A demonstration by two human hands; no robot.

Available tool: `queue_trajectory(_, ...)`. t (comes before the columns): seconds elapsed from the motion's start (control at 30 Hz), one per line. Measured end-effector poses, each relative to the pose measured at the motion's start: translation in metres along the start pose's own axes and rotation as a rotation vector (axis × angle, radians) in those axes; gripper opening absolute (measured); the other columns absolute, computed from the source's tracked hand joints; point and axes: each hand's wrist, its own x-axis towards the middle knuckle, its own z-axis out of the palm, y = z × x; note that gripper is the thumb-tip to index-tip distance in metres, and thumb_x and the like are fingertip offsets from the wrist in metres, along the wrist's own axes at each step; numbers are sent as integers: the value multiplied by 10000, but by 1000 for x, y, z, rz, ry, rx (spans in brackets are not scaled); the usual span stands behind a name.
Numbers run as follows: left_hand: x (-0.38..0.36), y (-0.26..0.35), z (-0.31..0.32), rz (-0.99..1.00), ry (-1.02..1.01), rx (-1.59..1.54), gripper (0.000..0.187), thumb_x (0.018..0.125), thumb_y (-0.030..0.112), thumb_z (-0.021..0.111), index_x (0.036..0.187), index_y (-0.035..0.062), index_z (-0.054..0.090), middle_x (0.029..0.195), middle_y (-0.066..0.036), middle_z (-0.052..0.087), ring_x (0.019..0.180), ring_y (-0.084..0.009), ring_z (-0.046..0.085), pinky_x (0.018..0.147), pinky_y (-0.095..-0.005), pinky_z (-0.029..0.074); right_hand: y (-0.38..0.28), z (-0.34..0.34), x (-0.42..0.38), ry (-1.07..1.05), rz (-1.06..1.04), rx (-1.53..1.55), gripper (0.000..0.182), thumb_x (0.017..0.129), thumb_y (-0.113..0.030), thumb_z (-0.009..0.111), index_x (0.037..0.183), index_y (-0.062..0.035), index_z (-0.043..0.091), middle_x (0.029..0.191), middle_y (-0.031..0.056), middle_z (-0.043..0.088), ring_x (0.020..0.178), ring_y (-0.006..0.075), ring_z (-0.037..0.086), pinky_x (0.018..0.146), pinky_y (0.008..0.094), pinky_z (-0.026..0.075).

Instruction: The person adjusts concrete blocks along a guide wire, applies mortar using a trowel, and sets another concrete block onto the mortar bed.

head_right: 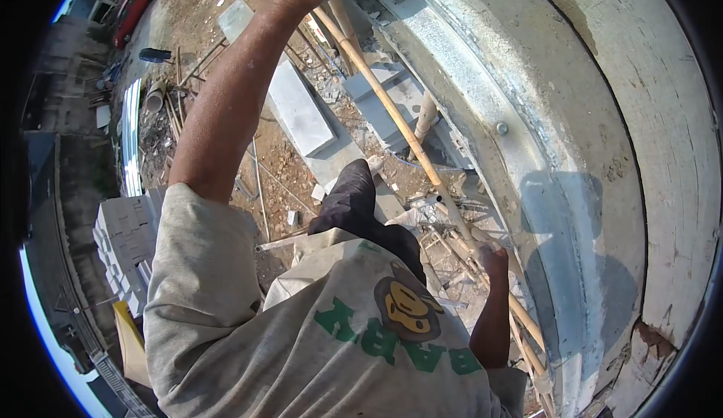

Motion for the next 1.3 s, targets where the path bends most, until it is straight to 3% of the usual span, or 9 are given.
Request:
queue_trajectory(0.27, -44, -17, 21, -130, -12, -77, 524, 937, 460, 372, 1277, 85, 506, 1264, -152, 524, 1272, -326, 392, 1095, -533, 127, -128, 42, -48, -78, -313, -225, 344, 778, -310, 664, 996, -45, 640, 811, 134, 662, 736, 232, 633, 686, 358, 478)
queue_trajectory(0.33, -46, -15, 23, -173, -22, -170, 456, 962, 376, 347, 1299, 106, 493, 1290, -103, 510, 1326, -310, 305, 1096, -542, 12, -207, 49, -87, -136, -292, -278, 334, 798, -301, 649, 1025, -55, 640, 848, 156, 659, 792, 285, 639, 715, 378, 481)
queue_trajectory(0.47, -48, -13, 20, -184, -16, -259, 459, 953, 346, 382, 1323, 87, 466, 1321, -113, 483, 1328, -316, 307, 1093, -538, 15, -346, 71, -155, -58, -884, -239, 310, 796, -265, 659, 1004, -37, 630, 888, 176, 638, 846, 332, 623, 753, 371, 496)
queue_trajectory(0.6, -53, -25, 16, -93, -68, -370, 502, 965, 366, 346, 1354, 59, 426, 1381, -128, 432, 1356, -317, 260, 1093, -509, -21, -479, 52, -248, 265, -1567, -45, 265, 808, -201, 641, 1007, -28, 626, 978, 146, 626, 862, 309, 628, 747, 358, 503)
queue_trajectory(0.67, -53, -39, 4, -19, -144, -515, 472, 909, 281, 505, 1333, 78, 456, 1376, -132, 438, 1351, -330, 273, 1099, -502, -5, -528, 52, -259, 836, -1736, 59, 269, 807, -183, 647, 1003, -2, 613, 993, 163, 607, 861, 307, 623, 761, 370, 501)
queue_trajectory(0.77, -53, -71, -25, 62, -284, -789, 465, 845, 177, 599, 1295, 120, 495, 1384, -134, 418, 1334, -332, 305, 1066, -557, 177, -574, 60, -232, 1172, -1360, 8, 238, 806, -165, 650, 983, -11, 609, 1026, 152, 594, 941, 321, 589, 825, 381, 475)
queue_trajectory(0.87, -37, -138, -50, 129, -228, -784, 425, 840, 186, 610, 1251, 103, 539, 1356, -139, 445, 1291, -346, 368, 1063, -544, 194, -584, 70, -210, 1290, -1201, -247, 221, 797, -157, 661, 968, -27, 609, 1051, 131, 588, 1004, 320, 558, 863, 392, 451)
queue_trajectory(1.07, 36, -265, -41, -230, 67, -738, 293, 905, 234, 562, 1115, 40, 624, 1171, -181, 577, 1154, -293, 499, 975, -375, 370, -585, 75, -206, 1342, -1040, -190, 219, 768, -126, 686, 958, -43, 612, 1042, 117, 587, 1012, 308, 552, 875, 392, 441)
queue_trajectory(1.3, 135, -315, -7, 4, 73, -511, 346, 900, 338, 560, 1069, 49, 646, 1148, -152, 589, 1120, -284, 512, 997, -443, 340, -597, 80, -205, 1445, -935, -77, 170, 762, -90, 686, 904, -29, 616, 968, 126, 603, 925, 313, 576, 813, 392, 455)
